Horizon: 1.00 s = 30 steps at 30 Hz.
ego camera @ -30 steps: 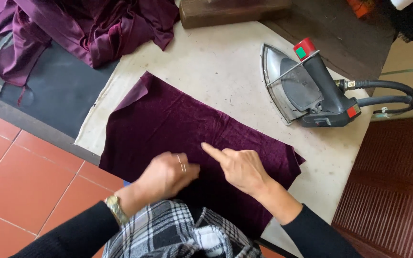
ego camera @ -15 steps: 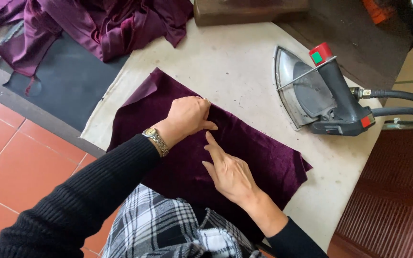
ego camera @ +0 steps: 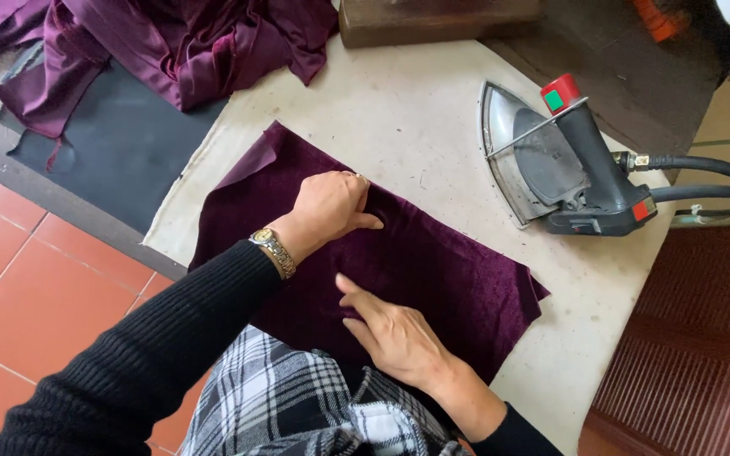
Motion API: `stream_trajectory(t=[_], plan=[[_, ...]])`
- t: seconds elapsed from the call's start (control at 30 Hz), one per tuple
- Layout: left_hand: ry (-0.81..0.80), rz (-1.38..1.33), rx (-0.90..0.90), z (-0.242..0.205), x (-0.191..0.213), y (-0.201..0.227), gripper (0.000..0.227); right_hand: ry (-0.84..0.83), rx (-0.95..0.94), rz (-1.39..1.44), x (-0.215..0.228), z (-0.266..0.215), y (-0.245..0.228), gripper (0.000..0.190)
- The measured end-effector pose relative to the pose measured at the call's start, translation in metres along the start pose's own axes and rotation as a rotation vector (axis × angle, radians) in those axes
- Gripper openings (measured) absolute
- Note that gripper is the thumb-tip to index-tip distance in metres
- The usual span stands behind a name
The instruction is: A person lays out a piece of purple fabric on a work table, smooths it, and then carefully aligns a white U-shaped pattern piece on top of it.
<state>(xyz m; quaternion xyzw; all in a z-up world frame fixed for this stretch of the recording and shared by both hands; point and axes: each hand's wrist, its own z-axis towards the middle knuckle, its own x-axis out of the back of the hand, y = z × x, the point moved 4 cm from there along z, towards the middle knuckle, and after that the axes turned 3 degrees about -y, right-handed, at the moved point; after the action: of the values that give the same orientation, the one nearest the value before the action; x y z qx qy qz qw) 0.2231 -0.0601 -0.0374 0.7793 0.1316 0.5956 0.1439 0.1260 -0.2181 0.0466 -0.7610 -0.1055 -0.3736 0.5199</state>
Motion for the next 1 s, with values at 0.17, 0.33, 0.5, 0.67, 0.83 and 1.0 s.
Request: stream_trajectory(t=[0.17, 0.33, 0.5, 0.67, 0.83, 1.0], plan=[[-0.033, -0.088, -0.077, -0.018, 0.020, -0.005, 0.043, -0.100, 0.009, 0.282, 0.011, -0.002, 0.008, 0.027], [0.516, -0.264, 0.138, -0.082, 0.078, -0.067, 0.036, 0.155, -0.218, 0.201, 0.059, -0.010, 0.043, 0.020], [0.327, -0.183, 0.426, -0.122, 0.058, -0.114, 0.034, 0.260, -0.254, 0.204, 0.079, 0.020, 0.032, 0.018], [0.402, -0.339, 0.115, -0.122, 0.046, -0.092, 0.020, 0.341, 0.120, 0.093, 0.096, 0.056, 0.013, 0.026], [0.241, -0.490, 0.404, -0.128, 0.032, -0.097, 0.034, 0.894, -0.077, -0.700, 0.221, 0.011, 0.083, 0.037], [0.194, -0.453, 0.545, -0.122, 0.025, -0.095, 0.027, 0.480, -0.624, -0.437, 0.270, 0.007, 0.175, 0.033]])
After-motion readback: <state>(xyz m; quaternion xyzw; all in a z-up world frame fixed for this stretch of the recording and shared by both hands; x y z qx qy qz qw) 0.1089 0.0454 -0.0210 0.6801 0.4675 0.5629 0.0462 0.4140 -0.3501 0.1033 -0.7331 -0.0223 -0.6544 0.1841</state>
